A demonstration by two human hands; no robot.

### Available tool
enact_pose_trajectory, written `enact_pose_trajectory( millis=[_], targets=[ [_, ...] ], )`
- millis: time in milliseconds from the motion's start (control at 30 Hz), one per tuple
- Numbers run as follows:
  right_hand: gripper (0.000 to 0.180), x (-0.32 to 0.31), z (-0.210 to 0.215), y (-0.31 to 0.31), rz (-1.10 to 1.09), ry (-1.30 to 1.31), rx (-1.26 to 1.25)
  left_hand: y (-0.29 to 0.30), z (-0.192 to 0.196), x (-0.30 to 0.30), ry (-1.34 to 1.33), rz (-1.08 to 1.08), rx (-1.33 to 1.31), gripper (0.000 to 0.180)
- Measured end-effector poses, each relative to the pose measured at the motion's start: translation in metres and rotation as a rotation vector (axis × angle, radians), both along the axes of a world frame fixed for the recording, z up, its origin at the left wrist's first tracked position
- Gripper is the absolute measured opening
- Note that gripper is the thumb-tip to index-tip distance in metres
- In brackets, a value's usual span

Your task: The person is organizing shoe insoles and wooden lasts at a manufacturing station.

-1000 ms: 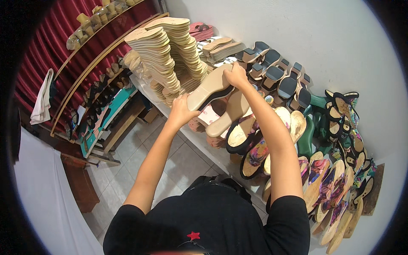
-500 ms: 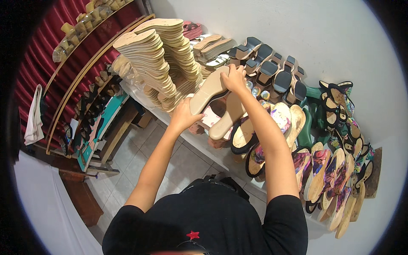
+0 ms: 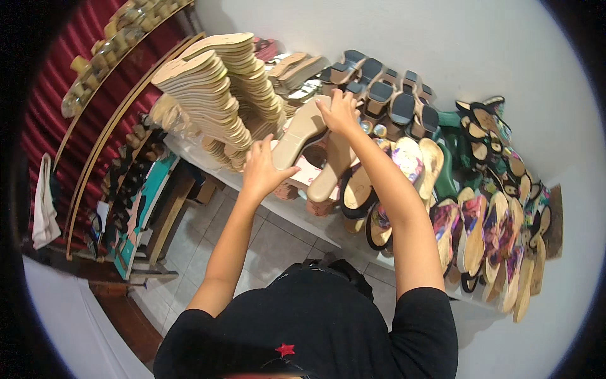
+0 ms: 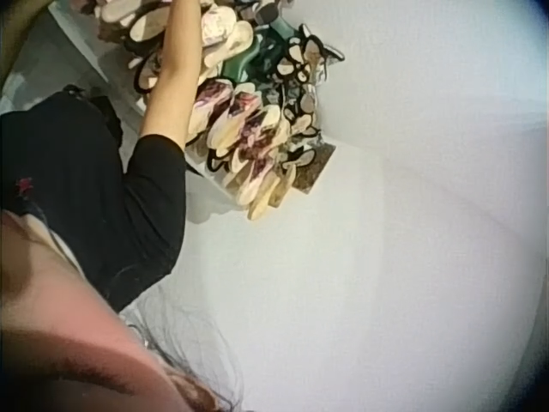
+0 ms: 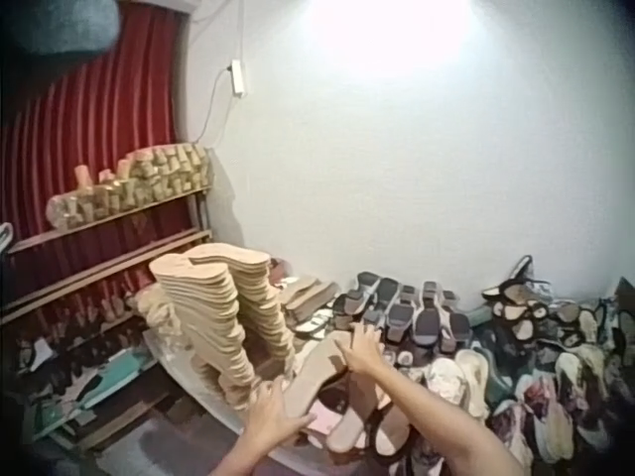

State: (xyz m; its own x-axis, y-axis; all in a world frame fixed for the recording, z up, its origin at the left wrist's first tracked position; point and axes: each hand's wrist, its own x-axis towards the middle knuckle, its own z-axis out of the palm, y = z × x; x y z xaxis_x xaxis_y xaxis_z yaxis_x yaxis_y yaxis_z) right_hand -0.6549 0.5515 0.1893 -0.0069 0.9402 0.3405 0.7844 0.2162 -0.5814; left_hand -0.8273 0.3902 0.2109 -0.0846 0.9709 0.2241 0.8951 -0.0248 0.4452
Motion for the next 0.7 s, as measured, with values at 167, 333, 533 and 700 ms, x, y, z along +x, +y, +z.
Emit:
enact_pose_trajectory(
  millis=[167,333,533,700],
  targets=[
    [0.06,0.026,0.025,-0.029,-0.022,-0.034,0.013,-0.014,0.023,0.018,0.002,-0.095,0.246,0.078],
    [0.06,0.089,0.052,-0.073,-0.138,-0.153,0.001,-0.021,0.047,0.07,-0.199,-0.421,0.406,0.059],
    [0.056,0.183,0.074,-0.161,-0.332,-0.235,-0.003,-0.042,0.062,0.154,-0.364,-0.779,0.346,0.056],
    [0.048,0.292,0.073,-0.266,-0.477,-0.298,0.149,-0.064,0.062,0.226,-0.498,-0.969,0.132,0.057]
  ],
)
